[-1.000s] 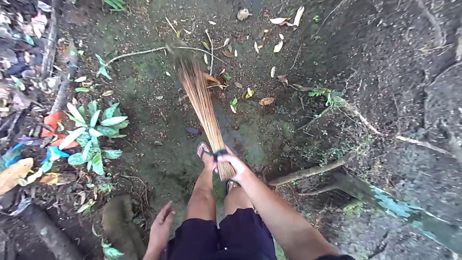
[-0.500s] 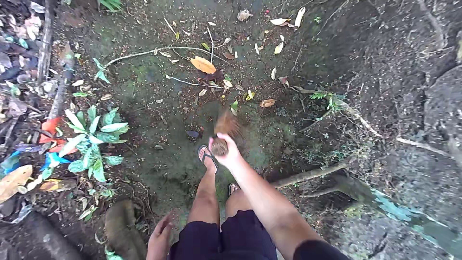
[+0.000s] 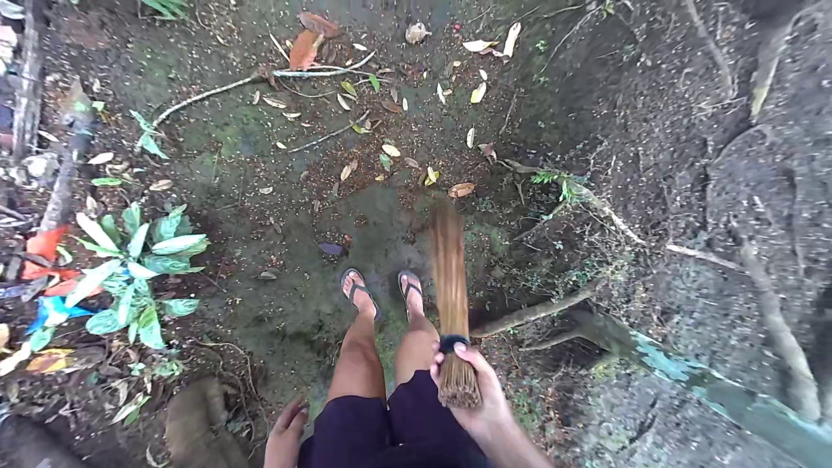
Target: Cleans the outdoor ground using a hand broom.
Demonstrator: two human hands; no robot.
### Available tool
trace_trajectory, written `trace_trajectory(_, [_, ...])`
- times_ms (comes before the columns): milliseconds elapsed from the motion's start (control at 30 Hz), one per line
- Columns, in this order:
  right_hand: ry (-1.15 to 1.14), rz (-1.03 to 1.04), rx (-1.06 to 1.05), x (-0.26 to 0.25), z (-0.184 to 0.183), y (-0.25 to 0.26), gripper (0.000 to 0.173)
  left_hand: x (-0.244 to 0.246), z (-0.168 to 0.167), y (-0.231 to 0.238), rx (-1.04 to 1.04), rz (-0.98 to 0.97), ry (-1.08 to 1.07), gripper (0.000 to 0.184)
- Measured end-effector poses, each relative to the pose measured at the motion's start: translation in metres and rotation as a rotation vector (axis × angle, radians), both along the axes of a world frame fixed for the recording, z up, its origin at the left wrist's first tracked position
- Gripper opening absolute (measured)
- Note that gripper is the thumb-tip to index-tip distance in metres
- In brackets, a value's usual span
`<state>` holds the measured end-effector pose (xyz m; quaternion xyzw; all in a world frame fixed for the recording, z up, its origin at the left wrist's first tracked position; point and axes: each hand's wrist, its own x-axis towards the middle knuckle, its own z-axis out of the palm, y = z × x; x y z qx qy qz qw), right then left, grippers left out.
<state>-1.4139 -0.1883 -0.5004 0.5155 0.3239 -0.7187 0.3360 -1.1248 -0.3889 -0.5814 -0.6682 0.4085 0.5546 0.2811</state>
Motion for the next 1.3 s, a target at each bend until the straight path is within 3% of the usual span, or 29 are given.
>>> trace_trajectory(33, [-0.027, -0.039, 0.076, -0.002, -0.002, 0.005, 0.019, -0.007, -0.002, 0.004, -0.005, 0.007, 0.016, 0.042])
trace_trajectory(167, [-0.064, -0.08, 0.285, -0.053, -0.074, 0.009, 0.017, -0.02, -0.007, 0.01, -0.067, 0.041, 0.039, 0.041])
trace_trajectory(333, [0.041, 0.028, -0.035, -0.143, -0.142, -0.093, 0.018, -0.016, -0.007, 0.016, -0.167, 0.135, -0.04, 0.045])
trace_trajectory(433, [0.13, 0.2, -0.256, -0.167, -0.169, -0.094, 0.018, -0.014, -0.006, 0.034, -0.197, 0.127, -0.117, 0.047])
trace_trajectory(500, [0.211, 0.342, -0.345, -0.179, -0.176, -0.057, 0.034, -0.026, -0.006, 0.045, -0.186, 0.101, -0.116, 0.048])
trace_trajectory(533, [0.246, 0.395, -0.367, -0.183, -0.168, -0.041, 0.051, -0.033, -0.008, 0.05, -0.183, 0.085, -0.101, 0.047])
trace_trajectory(600, [0.239, 0.413, -0.341, -0.171, -0.131, -0.005, 0.087, -0.043, -0.001, 0.063, -0.185, 0.053, -0.089, 0.046])
trace_trajectory(667, [0.22, 0.354, -0.254, -0.156, -0.093, 0.025, 0.1, -0.058, 0.0, 0.073, -0.188, 0.049, -0.059, 0.047])
trace_trajectory(700, [0.195, 0.316, -0.194, -0.15, -0.078, 0.035, 0.095, -0.065, -0.002, 0.078, -0.191, 0.059, -0.046, 0.047])
trace_trajectory(767, [0.115, 0.262, -0.053, -0.146, -0.067, 0.043, 0.066, -0.076, -0.001, 0.087, -0.198, 0.079, -0.046, 0.046])
trace_trajectory(867, [0.045, 0.27, 0.051, -0.191, -0.115, 0.03, 0.015, -0.091, 0.002, 0.098, -0.197, 0.079, -0.044, 0.046])
trace_trajectory(967, [-0.003, 0.233, -0.076, -0.247, -0.182, 0.006, 0.018, -0.095, 0.002, 0.105, -0.195, 0.076, -0.031, 0.047])
trace_trajectory(1067, [0.068, 0.25, -0.204, -0.254, -0.212, 0.032, 0.019, -0.091, 0.003, 0.108, -0.19, 0.1, -0.061, 0.046])
trace_trajectory(1133, [0.123, 0.365, -0.208, -0.243, -0.196, 0.075, 0.032, -0.091, 0.001, 0.108, -0.183, 0.109, -0.077, 0.047])
trace_trajectory(1233, [0.152, 0.477, -0.106, -0.217, -0.138, 0.124, 0.093, -0.094, 0.002, 0.11, -0.173, 0.093, -0.092, 0.047])
trace_trajectory(1300, [0.15, 0.48, -0.003, -0.201, -0.117, 0.128, 0.107, -0.103, 0.0, 0.111, -0.189, 0.096, -0.076, 0.047])
